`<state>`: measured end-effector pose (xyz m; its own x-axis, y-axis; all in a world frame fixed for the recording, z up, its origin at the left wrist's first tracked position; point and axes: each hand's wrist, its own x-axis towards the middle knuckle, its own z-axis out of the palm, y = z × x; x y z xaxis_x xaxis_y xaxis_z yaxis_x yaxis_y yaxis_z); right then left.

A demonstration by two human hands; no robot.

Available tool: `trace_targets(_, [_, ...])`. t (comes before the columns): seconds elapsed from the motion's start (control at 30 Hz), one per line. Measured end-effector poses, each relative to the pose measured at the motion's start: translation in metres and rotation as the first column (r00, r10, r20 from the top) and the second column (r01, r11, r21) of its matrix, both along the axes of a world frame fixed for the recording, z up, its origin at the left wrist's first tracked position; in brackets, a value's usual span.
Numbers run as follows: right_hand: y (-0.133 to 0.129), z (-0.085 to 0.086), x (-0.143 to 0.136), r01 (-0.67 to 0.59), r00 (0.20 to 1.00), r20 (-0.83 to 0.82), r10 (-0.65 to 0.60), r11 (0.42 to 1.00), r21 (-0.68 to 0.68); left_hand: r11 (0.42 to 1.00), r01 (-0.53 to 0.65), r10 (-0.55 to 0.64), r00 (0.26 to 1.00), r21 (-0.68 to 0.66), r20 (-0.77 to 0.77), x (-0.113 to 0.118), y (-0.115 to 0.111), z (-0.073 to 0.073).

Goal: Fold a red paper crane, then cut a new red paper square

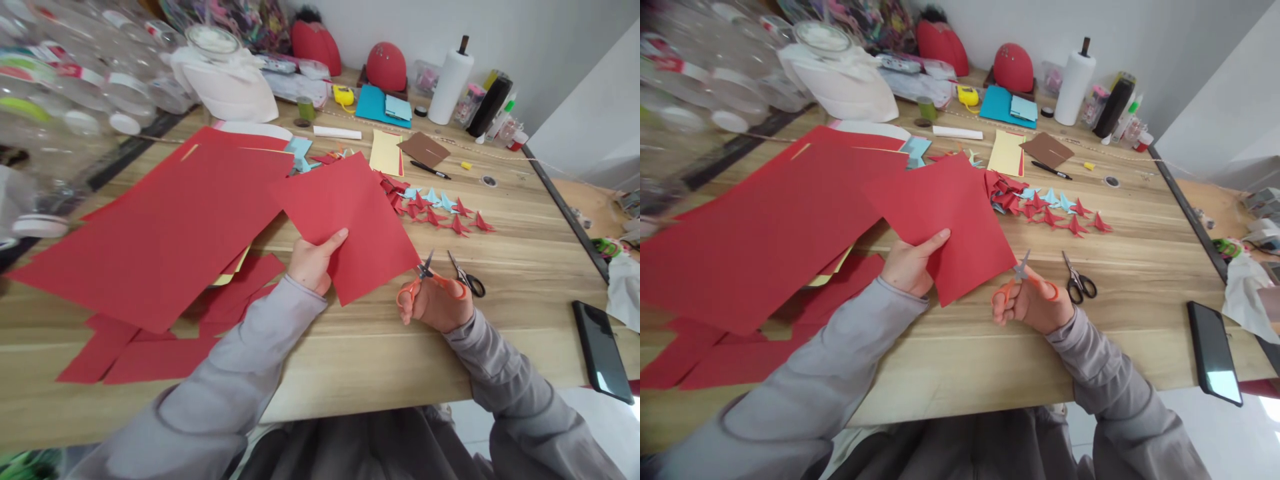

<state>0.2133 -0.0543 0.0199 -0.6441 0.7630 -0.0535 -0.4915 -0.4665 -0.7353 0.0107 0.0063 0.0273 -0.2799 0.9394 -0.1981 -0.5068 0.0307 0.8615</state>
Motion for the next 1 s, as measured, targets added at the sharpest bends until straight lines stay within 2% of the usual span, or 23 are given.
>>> trace_targets(0.23, [-0.003,-0.004,-0.001,-0.029,0.996,-0.079,0.03,0.999,0.014,0.997,-0.059,0.063,0.995,0.055,-0.075,0.001,0.003,-0.011])
trace_targets(0.33, [-0.003,-0.005,-0.001,-0.043,0.995,-0.093,0.044,0.999,0.012,0.989,-0.108,0.129,0.966,0.1,-0.226,-0.001,0.002,-0.013])
trace_targets(0.43, [-0.004,-0.005,-0.001,-0.046,0.994,-0.099,0.047,0.999,0.017,0.978,-0.149,0.196,0.893,0.143,-0.405,-0.005,0.001,-0.011])
trace_targets(0.5, [-0.003,-0.004,-0.001,-0.046,0.993,-0.104,0.048,0.999,0.025,0.974,-0.152,0.216,0.856,0.169,-0.469,-0.007,0.001,-0.009])
trace_targets(0.7, [-0.003,-0.002,-0.005,-0.097,0.99,-0.097,0.099,0.995,0.02,0.976,-0.13,0.204,0.836,0.177,-0.51,-0.007,-0.002,-0.003])
trace_targets(1.0, [-0.002,-0.003,-0.004,-0.088,0.978,-0.186,0.091,0.996,0.027,0.986,-0.11,0.165,0.771,0.127,-0.615,-0.007,-0.003,-0.003])
